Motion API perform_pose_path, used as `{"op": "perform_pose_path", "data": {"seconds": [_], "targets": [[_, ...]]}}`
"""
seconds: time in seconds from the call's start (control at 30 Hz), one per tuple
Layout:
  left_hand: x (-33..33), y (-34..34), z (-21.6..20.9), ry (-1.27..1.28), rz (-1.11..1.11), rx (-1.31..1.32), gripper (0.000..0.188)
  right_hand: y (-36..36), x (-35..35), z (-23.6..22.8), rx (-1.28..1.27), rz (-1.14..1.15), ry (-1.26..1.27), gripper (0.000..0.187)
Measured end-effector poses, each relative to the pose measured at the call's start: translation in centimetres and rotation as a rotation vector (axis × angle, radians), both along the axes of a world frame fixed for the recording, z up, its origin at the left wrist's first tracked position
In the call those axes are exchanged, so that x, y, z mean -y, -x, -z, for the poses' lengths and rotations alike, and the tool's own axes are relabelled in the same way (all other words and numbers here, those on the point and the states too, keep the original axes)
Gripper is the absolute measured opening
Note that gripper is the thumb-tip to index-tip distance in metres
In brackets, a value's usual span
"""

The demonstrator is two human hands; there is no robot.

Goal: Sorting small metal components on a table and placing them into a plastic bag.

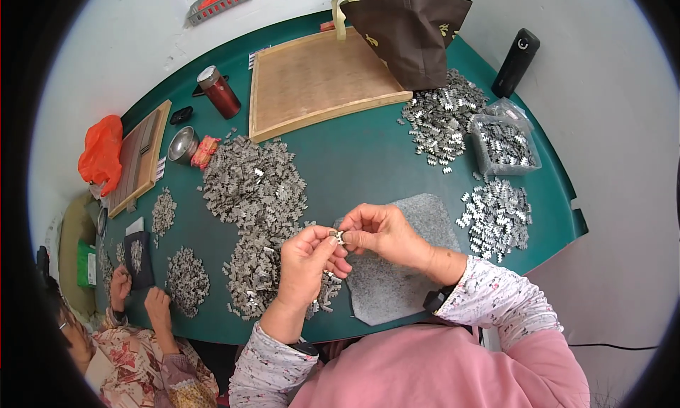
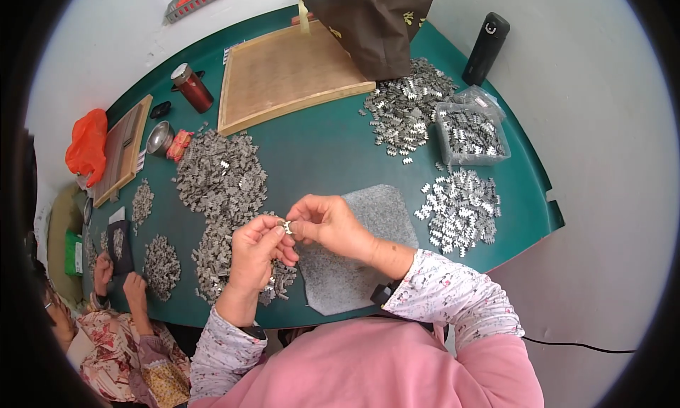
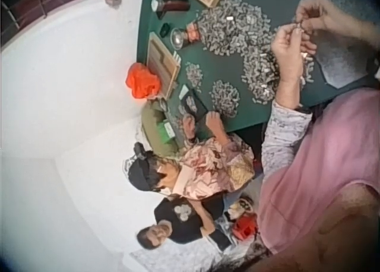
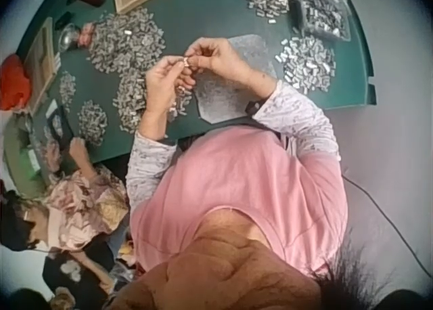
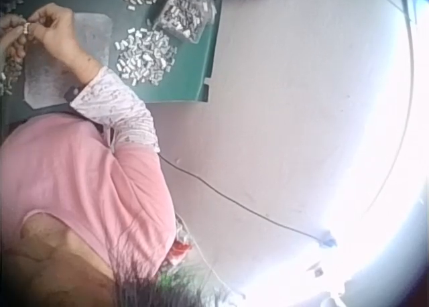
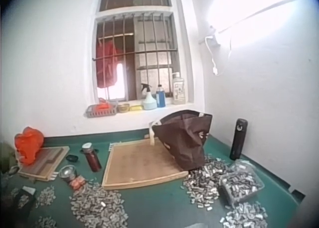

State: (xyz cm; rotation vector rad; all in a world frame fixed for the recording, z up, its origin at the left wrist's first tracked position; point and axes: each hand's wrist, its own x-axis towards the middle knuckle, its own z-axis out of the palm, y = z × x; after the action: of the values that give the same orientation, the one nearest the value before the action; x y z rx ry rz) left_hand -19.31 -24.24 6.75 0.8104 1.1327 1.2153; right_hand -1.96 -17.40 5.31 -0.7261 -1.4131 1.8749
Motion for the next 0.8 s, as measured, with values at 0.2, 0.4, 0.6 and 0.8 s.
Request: {"op": "perform_pose_path", "data": {"seconds": [0.2, 0.4, 0.6, 0.8], "targets": [[-0.1, -0.2, 0.0, 0.009, 0.01, -0.004, 0.012, -0.2, 0.0, 0.0, -0.007, 0.004, 0.058, 0.015], [0.1, -0.5, -0.1, 0.021, 0.021, -0.059, 0.01, -0.2, 0.2, 0.2, 0.005, -0.004, -0.059, 0.016], [0.3, -0.8, -0.3, 0.031, 0.007, 0.068, 0.006, -0.4, 0.2, -1.4, 0.071, -0.052, -0.114, 0.021], [0.0, -0.2, -0.5, -0.151, -0.177, -0.134, 0.006, -0.4, 0.3, -1.5, 0.067, 0.138, -0.377, 0.016]]}}
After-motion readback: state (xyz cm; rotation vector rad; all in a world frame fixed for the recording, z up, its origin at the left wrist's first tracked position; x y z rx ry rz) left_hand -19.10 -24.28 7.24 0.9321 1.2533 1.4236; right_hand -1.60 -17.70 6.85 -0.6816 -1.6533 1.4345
